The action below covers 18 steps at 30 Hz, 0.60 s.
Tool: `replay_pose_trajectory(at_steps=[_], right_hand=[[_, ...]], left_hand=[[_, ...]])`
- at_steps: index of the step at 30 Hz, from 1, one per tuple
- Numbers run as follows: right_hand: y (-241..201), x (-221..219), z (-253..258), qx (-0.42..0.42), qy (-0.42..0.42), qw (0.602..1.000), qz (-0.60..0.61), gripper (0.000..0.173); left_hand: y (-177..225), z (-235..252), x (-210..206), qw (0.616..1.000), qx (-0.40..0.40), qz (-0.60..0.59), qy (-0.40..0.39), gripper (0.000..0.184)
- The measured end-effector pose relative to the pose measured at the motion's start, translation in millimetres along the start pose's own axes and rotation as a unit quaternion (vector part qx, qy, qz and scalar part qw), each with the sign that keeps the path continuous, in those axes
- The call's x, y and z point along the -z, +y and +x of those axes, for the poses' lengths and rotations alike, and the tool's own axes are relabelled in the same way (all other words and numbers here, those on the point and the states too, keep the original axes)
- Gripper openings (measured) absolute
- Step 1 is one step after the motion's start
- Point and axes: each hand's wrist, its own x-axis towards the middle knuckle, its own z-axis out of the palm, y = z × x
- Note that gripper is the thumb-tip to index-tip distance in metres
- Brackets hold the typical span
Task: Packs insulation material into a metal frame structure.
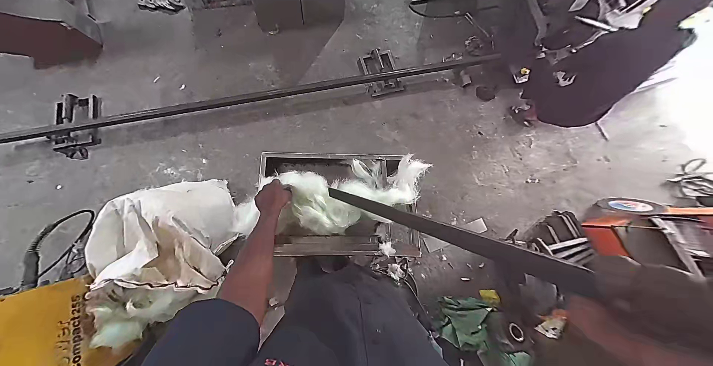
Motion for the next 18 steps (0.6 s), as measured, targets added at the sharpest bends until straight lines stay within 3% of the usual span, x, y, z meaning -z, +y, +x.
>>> replay_pose_trajectory(at_steps=[3,7,11,18], right_hand=[[49.3,0.6,-16.3,0.027,-0.04,0.999,0.006,0.053],[85.7,21.4,-44.2,-0.028,-0.069,0.996,-0.044,0.049],[72.2,48.3,-50.8,-0.045,-0.073,0.993,-0.081,0.047],[42.4,67.5,-46.7,-0.061,-0.044,0.986,-0.148,0.045]], left_hand=[[0.1,-5.8,-5.2,1.0,-0.001,0.008,-0.021,0.046],[-14.6,4.4,10.6,0.997,0.035,-0.061,0.041,0.046],[-36.4,23.6,40.8,0.994,0.062,-0.054,0.079,0.044],[-52.2,27.7,52.2,0.995,0.047,-0.02,0.091,0.043]])
